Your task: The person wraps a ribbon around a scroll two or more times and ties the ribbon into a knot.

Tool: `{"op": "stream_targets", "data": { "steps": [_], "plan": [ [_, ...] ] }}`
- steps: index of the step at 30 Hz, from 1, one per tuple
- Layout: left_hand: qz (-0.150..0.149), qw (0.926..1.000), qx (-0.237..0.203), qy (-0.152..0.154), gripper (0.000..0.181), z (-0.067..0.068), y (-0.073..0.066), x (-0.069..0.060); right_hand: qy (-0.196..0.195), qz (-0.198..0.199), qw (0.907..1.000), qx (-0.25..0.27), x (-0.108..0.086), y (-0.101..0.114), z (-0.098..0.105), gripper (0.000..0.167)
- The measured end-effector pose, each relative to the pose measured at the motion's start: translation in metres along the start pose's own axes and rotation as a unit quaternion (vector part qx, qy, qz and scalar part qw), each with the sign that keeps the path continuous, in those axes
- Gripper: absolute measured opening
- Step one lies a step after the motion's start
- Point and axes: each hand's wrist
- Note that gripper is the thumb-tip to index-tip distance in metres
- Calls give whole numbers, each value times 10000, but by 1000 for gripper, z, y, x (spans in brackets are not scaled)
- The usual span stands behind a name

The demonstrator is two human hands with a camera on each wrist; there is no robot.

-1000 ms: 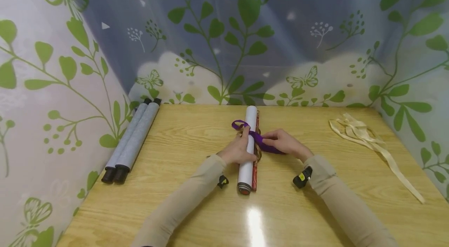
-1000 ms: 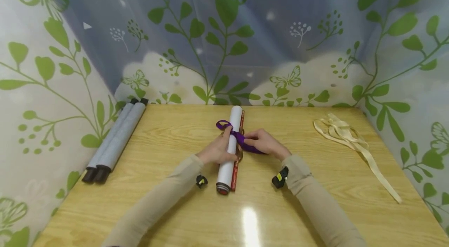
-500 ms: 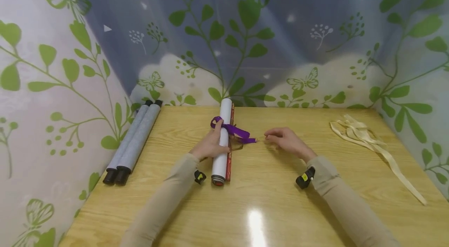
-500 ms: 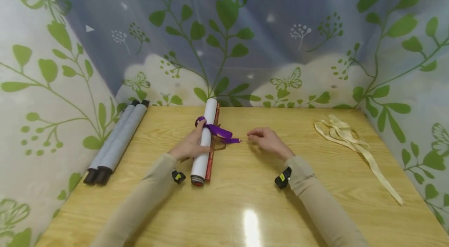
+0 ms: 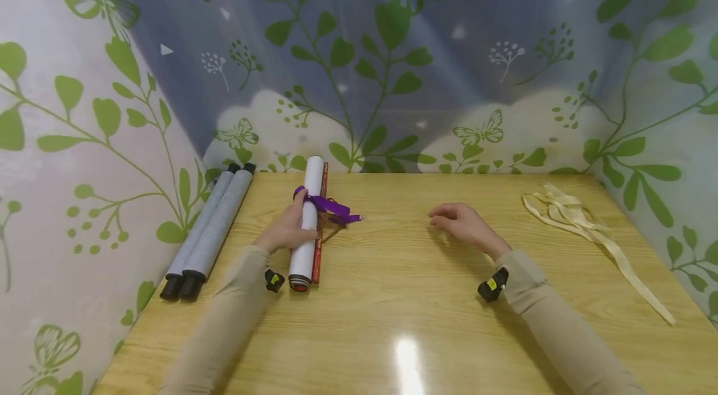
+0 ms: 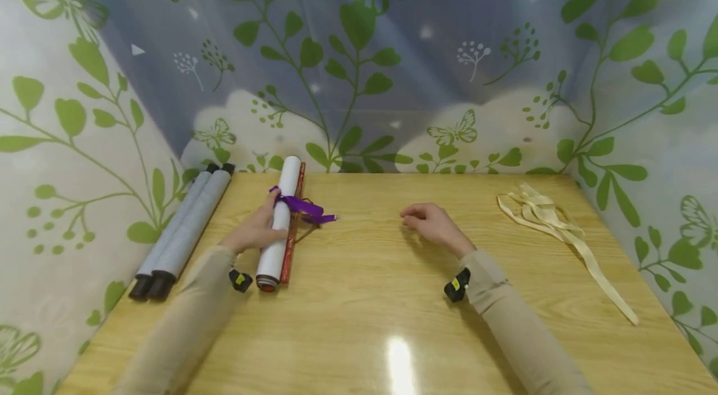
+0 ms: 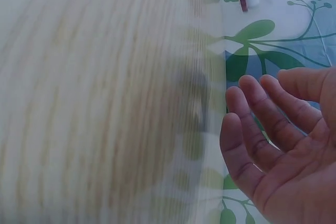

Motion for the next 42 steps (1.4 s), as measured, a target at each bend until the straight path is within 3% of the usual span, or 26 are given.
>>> {"op": "stream_targets", "data": {
  "steps": [9, 14, 22, 32, 42],
  "plan": [
    [250, 9974, 678, -30, 103, 34, 38, -15, 199, -125, 9990, 371, -5, 5, 6, 41],
    [397, 9969, 666, 132, 104, 46, 50, -19, 215, -177, 9988, 399, -4, 5, 7, 41],
    [443, 9898, 1331, 236, 104, 64, 63, -20, 210, -197, 9993, 250, -3, 0, 8, 39],
    [493, 9851, 1632, 243, 103, 74, 80, -22, 138, 9, 9994, -332, -5, -6, 10, 36],
    [595, 9813, 1797, 348, 101, 79, 82, -22, 198, -93, 9994, -264, -9, -8, 15, 35]
  ]
}}
Point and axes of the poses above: each hand's wrist, its own x-axis towards the middle knuckle, its own z-axis out of the back of the hand, y = z × x, and after that the axes turned 1 degree about x, right-handed
